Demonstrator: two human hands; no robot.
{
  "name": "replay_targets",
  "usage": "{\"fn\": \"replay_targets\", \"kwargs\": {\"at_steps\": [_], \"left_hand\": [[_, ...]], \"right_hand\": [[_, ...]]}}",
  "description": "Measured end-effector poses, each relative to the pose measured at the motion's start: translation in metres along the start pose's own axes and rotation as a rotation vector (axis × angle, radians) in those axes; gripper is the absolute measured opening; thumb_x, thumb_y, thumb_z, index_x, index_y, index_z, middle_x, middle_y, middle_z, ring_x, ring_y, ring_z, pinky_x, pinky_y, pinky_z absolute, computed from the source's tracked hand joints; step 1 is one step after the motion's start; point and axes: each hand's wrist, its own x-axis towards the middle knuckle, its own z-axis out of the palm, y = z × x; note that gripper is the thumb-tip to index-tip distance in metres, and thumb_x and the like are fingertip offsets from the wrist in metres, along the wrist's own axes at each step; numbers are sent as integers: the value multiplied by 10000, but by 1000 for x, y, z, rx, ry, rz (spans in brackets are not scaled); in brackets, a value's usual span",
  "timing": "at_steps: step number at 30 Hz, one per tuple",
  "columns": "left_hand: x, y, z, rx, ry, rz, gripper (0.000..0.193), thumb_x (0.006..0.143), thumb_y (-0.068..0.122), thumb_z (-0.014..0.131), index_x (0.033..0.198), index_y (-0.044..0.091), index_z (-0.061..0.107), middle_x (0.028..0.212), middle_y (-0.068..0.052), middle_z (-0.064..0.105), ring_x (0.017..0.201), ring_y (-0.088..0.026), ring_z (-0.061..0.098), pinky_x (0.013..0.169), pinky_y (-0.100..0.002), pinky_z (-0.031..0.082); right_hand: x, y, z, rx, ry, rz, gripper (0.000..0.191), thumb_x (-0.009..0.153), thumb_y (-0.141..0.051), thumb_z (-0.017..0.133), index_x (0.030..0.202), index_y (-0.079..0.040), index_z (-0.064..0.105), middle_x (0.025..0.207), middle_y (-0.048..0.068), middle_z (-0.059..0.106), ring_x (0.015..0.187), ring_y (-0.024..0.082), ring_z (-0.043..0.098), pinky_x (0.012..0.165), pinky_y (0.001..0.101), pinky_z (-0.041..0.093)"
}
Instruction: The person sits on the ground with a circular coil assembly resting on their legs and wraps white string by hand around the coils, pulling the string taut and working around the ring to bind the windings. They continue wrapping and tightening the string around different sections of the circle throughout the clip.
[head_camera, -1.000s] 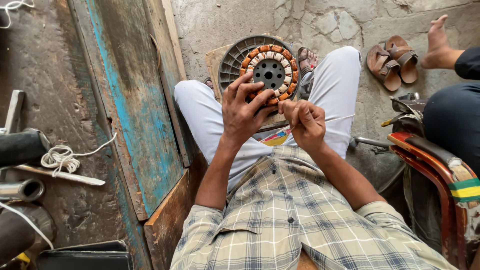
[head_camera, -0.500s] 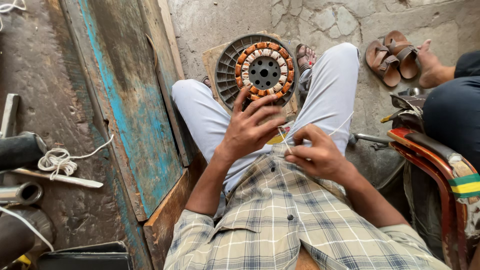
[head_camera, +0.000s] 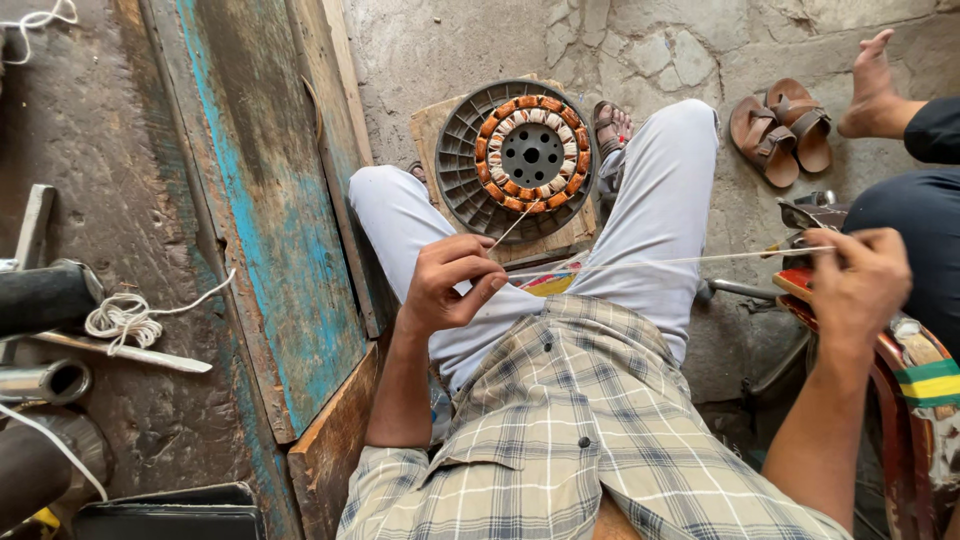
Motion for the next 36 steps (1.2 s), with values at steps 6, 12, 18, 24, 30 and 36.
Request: {"fn": "replay_targets", "kwargs": {"at_steps": [6, 12, 18, 24, 30, 36], "left_hand": [[-5, 2, -1, 186, 74, -121, 88, 881, 65, 823, 865, 24, 747, 729, -86, 679, 614, -193, 629, 531, -338, 470], [2, 15, 21, 463, 159, -107, 185, 873, 161, 830, 1034, 103, 761, 1059, -88, 696, 979, -235, 668, 827, -361, 566], [26, 28, 49, 437, 153, 123, 295, 878, 210, 784, 1157, 126, 737, 1321, -108, 623, 1254, -305, 541, 1051, -450, 501], [31, 25, 36, 336, 86, 10, 176, 939, 147, 778, 1094, 70, 746, 983, -43, 729, 918, -221, 683, 804, -370, 547], [27, 10, 31, 283, 85, -22, 90, 925, 107, 785, 975, 48, 740, 851, -58, 703, 754, -204, 651, 682, -347, 521], [38, 16, 17, 399, -47, -37, 94, 887, 119, 804, 942, 67, 749, 907, -64, 702, 842, -225, 643, 744, -383, 519]], "right_hand": [[20, 19, 7, 791, 123, 477, 129, 1124, -44, 699, 1214, 20, 767, 1002, 125, 743, 755, 157, 672, 699, 290, 526], [45, -77, -25, 566, -13, -85, 319, 1060, 59, 617, 1370, -1, 666, 1235, 173, 728, 1008, 243, 724, 821, 322, 589], [60, -206, -45, 880, -723, -895, 588, 821, -219, 795, 1356, -73, 601, 1254, 128, 677, 997, 263, 721, 804, 365, 597], [83, -232, -54, 950, -565, -1022, 505, 837, -214, 782, 1302, -66, 648, 1168, 128, 710, 999, 313, 724, 813, 402, 588], [79, -222, -52, 1048, -514, -760, 364, 895, -12, 685, 1250, -89, 696, 1154, 112, 750, 978, 253, 761, 798, 342, 613], [81, -206, -56, 1206, -408, -748, 414, 926, -43, 659, 1339, -36, 624, 1251, 161, 702, 1124, 301, 717, 957, 385, 583]]}}
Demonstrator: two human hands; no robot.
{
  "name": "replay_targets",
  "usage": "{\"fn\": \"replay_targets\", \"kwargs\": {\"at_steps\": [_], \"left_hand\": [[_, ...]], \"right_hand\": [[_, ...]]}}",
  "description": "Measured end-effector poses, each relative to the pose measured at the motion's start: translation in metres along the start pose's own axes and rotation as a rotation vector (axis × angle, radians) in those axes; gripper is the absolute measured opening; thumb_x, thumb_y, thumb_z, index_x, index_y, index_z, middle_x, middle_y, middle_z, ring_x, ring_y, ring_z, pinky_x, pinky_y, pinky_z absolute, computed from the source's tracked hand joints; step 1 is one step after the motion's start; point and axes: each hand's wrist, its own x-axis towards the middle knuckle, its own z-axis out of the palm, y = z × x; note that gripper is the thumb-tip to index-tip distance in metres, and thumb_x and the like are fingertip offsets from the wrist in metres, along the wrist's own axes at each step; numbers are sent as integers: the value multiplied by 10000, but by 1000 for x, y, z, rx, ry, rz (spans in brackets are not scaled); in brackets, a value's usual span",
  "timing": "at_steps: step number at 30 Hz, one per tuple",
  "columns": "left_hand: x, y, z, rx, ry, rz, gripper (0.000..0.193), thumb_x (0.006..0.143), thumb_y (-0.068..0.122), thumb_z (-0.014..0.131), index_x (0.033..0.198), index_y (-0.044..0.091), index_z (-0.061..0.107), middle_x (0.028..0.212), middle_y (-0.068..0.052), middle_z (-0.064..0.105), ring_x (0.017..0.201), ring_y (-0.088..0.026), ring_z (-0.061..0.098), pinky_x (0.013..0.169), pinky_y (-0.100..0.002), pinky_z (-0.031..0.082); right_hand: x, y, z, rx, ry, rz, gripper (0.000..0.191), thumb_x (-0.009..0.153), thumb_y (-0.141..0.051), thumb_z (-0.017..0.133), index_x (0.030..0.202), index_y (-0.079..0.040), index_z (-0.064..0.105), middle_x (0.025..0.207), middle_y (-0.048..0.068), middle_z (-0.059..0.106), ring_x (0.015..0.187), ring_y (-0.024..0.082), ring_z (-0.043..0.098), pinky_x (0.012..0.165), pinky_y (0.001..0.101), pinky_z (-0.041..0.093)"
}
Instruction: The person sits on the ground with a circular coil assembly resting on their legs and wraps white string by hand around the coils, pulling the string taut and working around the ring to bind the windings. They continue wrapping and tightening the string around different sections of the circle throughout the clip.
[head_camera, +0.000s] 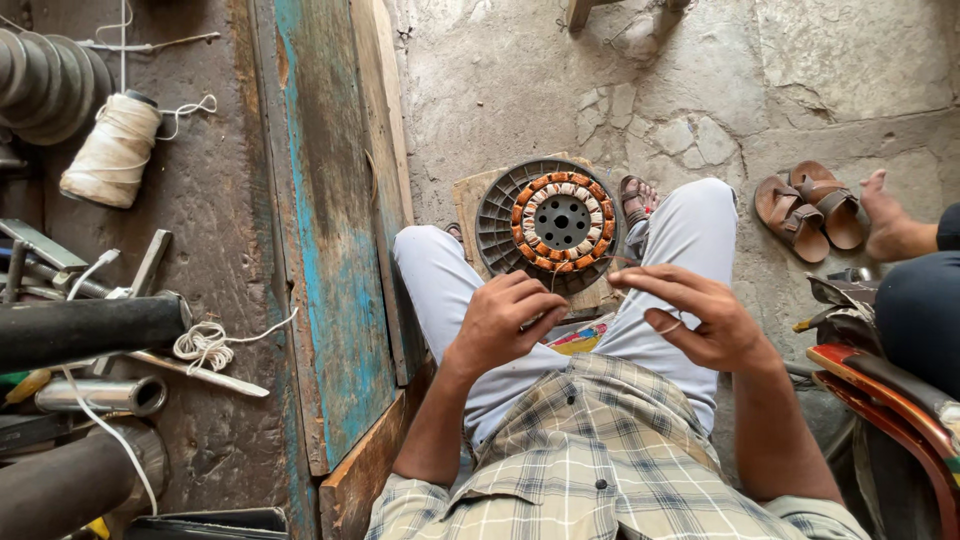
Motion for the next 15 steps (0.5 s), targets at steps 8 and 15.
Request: {"fn": "replay_targets", "kwargs": {"at_steps": [8, 15], "left_hand": [[13, 18, 2, 41, 201, 182, 280, 884, 163, 775, 1145, 67, 741, 1152, -83, 713, 1097, -276, 637, 962, -425, 539], [2, 3, 17, -110, 137, 20, 134, 933, 132, 783, 1039, 60, 744, 896, -54, 720, 774, -196, 673, 697, -342, 541]], "right_hand": [[23, 1, 17, -206, -326, -92, 337, 857, -116, 767, 1189, -70, 732, 1131, 79, 753, 995, 263, 710, 855, 398, 576], [22, 9, 7, -103, -190, -86, 399, 778, 34, 702, 1162, -73, 735, 1193, 83, 735, 1080, 256, 714, 890, 388, 591]]}}
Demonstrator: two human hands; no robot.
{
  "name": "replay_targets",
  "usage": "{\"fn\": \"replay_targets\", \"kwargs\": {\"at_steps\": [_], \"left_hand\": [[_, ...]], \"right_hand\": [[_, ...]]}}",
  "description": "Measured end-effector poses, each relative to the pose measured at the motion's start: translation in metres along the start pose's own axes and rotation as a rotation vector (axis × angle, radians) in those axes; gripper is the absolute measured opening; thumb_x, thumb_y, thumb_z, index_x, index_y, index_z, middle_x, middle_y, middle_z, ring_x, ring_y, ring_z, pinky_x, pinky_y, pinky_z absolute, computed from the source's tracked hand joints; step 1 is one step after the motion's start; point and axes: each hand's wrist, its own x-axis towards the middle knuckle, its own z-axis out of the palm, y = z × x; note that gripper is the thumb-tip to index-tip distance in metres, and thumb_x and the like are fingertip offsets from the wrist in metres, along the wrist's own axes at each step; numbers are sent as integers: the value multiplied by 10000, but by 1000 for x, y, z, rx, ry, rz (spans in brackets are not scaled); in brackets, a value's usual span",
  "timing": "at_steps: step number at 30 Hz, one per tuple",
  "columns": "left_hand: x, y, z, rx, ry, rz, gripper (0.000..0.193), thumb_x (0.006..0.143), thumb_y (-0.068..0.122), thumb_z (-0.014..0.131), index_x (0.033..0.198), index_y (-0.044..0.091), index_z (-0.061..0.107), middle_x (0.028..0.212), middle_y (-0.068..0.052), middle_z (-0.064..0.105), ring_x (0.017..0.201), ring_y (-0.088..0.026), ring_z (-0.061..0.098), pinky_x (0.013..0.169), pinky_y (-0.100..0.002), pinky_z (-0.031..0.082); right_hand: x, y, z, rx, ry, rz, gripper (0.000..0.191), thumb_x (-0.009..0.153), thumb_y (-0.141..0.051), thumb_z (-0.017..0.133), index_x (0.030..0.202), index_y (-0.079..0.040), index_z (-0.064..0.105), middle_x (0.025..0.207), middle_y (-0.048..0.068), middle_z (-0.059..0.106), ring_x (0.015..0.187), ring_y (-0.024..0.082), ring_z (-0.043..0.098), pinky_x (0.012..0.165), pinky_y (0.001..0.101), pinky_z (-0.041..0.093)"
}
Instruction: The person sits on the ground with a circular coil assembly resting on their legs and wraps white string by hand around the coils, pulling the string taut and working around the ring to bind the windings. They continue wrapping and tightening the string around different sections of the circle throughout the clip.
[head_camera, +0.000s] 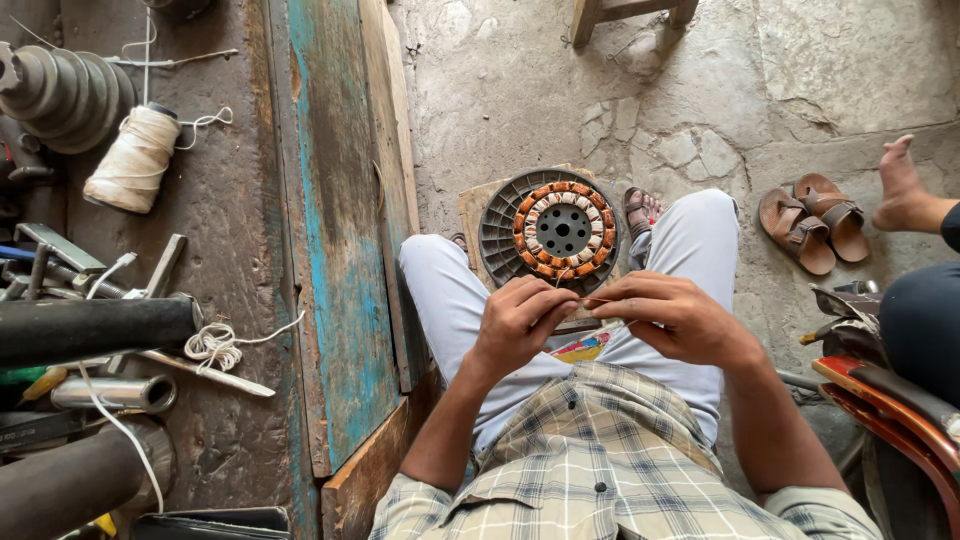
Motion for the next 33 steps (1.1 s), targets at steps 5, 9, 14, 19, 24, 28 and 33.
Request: {"fn": "replay_targets", "kwargs": {"at_steps": [5, 9, 14, 19, 24, 28, 33], "left_hand": [[-4, -3, -5, 77, 45, -55, 116, 913, 132, 808, 988, 67, 748, 848, -42, 704, 737, -187, 647, 657, -340, 527], [1, 2, -3, 136, 41, 18, 126, 880, 140, 826, 973, 91, 756, 810, -35, 683, 719, -184, 640, 636, -347, 509], [7, 10, 10, -23, 109, -37, 171, 869, 77, 835, 1016, 50, 752, 799, -62, 651, 672, -191, 616, 589, -342, 490], [-1, 12, 19, -182, 164, -230, 142, 906, 50, 798, 1039, 31, 750, 828, -60, 663, 682, -151, 641, 591, -299, 511], [-5, 8, 22, -208, 245, -289, 90, 934, 65, 780, 996, 15, 737, 850, -66, 688, 718, -144, 656, 640, -287, 531], [-4, 3, 23, -163, 285, -286, 83, 938, 66, 775, 934, 9, 716, 809, -65, 662, 681, -152, 637, 612, -289, 504], [-6, 0, 30, -176, 276, -281, 96, 945, 72, 765, 924, 5, 699, 794, -70, 642, 669, -154, 613, 604, -300, 481]], "right_hand": [[-18, -3, -9, 9, 311, 140, 372, 818, 109, 580, 1046, -128, 755, 1296, 142, 679, 1205, 283, 684, 825, 308, 601], [-16, -16, -10, -44, 490, 136, 247, 920, -28, 685, 1164, -56, 712, 1207, 97, 716, 1066, 202, 712, 877, 313, 595], [8, -22, 23, -298, 302, 167, 257, 808, -93, 837, 1051, -41, 770, 919, 73, 740, 810, 208, 719, 689, 332, 574], [9, -26, 29, -319, 523, 152, 206, 842, -47, 836, 1028, -39, 748, 914, 94, 728, 800, 205, 717, 700, 326, 577], [12, -28, 30, -218, 604, 156, 170, 860, -18, 829, 991, -27, 721, 980, 100, 743, 848, 193, 746, 723, 299, 610], [12, -28, 31, -141, 531, 94, 146, 849, -14, 814, 959, -32, 721, 1030, 102, 769, 904, 190, 770, 754, 288, 625], [9, -24, 34, -3, 573, 120, 146, 874, 6, 798, 979, -26, 700, 1020, 112, 776, 884, 180, 779, 763, 277, 633]]}}
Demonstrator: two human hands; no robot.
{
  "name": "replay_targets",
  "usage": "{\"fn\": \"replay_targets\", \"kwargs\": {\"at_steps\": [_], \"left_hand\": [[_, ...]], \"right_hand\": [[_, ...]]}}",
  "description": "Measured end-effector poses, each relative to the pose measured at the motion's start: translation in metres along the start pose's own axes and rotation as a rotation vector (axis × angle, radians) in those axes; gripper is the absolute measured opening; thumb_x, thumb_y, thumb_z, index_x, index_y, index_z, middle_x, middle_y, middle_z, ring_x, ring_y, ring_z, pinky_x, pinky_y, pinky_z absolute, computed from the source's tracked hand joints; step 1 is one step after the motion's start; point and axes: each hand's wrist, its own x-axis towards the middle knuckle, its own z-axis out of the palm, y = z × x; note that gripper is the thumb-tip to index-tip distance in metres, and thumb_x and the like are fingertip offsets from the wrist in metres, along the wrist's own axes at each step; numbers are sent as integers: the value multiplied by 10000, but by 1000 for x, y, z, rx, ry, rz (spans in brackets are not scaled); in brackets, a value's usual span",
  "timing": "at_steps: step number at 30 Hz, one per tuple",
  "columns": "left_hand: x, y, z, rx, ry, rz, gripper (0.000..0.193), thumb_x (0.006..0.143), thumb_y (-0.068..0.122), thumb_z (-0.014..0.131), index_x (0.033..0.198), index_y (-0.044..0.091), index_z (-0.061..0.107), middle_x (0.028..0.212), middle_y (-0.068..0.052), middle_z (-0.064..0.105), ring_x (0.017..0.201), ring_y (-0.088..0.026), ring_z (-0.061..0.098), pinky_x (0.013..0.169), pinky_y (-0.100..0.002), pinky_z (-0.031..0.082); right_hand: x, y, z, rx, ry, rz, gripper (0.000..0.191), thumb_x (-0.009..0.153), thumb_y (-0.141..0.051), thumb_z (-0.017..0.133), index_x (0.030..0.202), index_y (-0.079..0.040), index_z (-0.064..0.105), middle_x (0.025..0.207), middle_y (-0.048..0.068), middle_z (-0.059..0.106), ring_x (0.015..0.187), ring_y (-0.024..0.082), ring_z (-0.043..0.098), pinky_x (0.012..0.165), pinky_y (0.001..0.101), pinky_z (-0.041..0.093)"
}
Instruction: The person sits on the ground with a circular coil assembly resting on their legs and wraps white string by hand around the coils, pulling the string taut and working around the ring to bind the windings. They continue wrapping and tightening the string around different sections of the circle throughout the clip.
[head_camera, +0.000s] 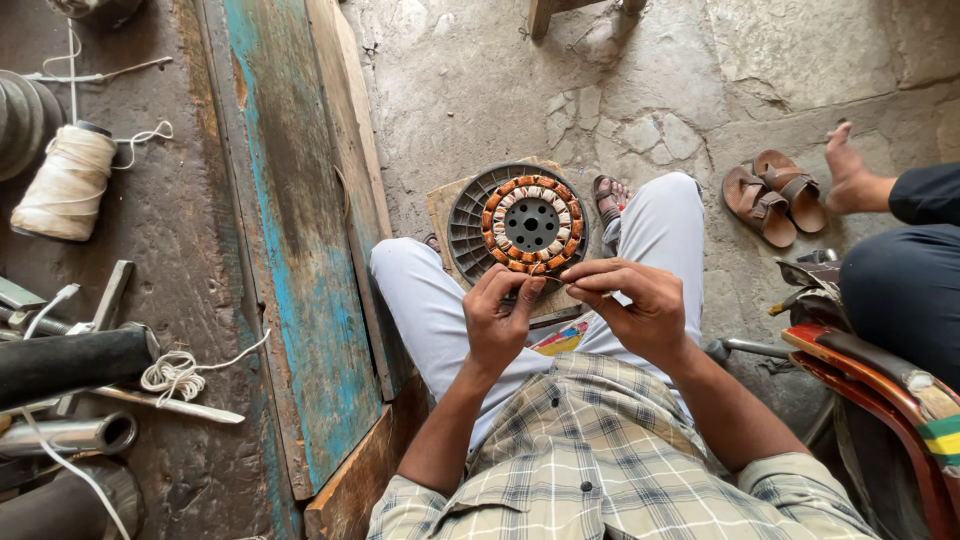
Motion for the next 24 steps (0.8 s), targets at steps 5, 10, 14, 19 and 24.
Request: {"fn": "replay_targets", "kwargs": {"at_steps": [5, 10, 14, 19, 24], "left_hand": [[-1, -4, 11, -2, -18, -48, 126, 940, 65, 766, 878, 2, 676, 745, -71, 614, 606, -151, 565, 554, -299, 428], [-1, -5, 10, -50, -5, -20, 136, 1003, 109, 731, 946, 18, 648, 828, -80, 627, 700, -189, 602, 642, -325, 479], [-4, -8, -1, 107, 24, 51, 136, 982, 146, 741, 1034, 35, 683, 919, -91, 648, 806, -225, 639, 704, -356, 517], [-9, -11, -12, 358, 32, 120, 154, 939, 137, 793, 1030, 64, 693, 966, -74, 656, 917, -258, 610, 796, -396, 514], [-13, -13, -3, 446, 7, 162, 234, 905, 177, 829, 1037, 60, 676, 983, -77, 652, 933, -263, 611, 811, -408, 517]], "right_hand": [[7, 10, 4, 70, 47, -30, 169, 905, 23, 779, 1011, -30, 659, 1031, 142, 766, 914, 188, 774, 782, 288, 647], [16, 16, 1, 21, 36, -82, 148, 928, 36, 769, 1021, -15, 665, 1039, 150, 762, 941, 214, 776, 806, 312, 642], [26, 26, -9, -138, 41, -197, 176, 920, 57, 793, 1035, -5, 674, 1049, 157, 759, 940, 233, 769, 818, 326, 637], [39, 45, -11, -91, -61, -120, 148, 959, 89, 762, 1054, 17, 675, 1079, 156, 762, 927, 216, 773, 813, 314, 635], [42, 56, -4, -99, -86, -115, 131, 958, 91, 754, 1032, 16, 676, 1070, 150, 765, 899, 204, 767, 777, 312, 626]]}}
